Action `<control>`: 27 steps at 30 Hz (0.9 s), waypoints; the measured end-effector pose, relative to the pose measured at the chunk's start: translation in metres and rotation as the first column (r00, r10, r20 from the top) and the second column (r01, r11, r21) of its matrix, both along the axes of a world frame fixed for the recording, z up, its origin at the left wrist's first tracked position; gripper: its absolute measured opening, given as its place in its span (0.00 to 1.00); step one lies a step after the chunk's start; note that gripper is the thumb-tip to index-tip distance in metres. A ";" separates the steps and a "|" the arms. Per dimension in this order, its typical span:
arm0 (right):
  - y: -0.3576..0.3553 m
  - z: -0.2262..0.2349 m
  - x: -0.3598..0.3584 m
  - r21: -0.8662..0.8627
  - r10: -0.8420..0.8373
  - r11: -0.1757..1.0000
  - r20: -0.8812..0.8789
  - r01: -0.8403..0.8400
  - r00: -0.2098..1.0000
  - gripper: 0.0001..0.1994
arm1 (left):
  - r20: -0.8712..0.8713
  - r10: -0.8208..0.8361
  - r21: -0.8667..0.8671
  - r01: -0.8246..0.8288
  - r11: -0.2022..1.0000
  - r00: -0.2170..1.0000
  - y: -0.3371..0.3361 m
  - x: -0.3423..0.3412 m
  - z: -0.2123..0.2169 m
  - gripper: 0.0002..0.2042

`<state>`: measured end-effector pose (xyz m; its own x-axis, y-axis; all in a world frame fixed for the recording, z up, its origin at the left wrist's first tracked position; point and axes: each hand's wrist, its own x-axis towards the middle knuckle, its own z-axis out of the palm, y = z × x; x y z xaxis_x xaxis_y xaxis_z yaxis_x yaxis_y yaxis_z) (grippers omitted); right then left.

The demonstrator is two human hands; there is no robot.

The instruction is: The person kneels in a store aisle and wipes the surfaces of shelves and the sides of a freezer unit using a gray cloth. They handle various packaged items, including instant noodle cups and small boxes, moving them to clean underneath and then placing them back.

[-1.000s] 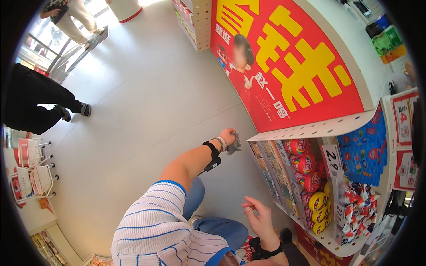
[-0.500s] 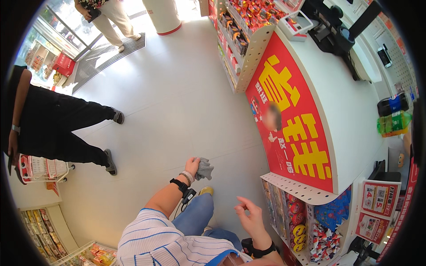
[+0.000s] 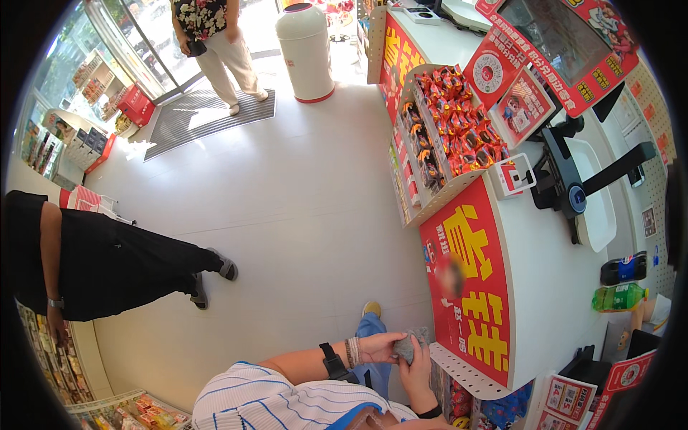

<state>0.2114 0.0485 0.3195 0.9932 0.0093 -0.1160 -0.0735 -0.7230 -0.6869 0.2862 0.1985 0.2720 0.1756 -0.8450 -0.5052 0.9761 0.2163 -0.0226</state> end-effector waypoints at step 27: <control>0.399 0.122 0.563 -0.132 0.505 0.854 -0.022 -0.503 0.863 0.18 | 0.816 0.034 0.517 -0.755 0.404 0.577 0.549 0.407 0.133 0.16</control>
<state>0.7746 0.4470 0.4412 0.8578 0.4951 -0.1378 0.3335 -0.7403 -0.5837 0.6933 0.7475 0.4052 0.8967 0.1265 -0.4243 0.4071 0.1409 0.9024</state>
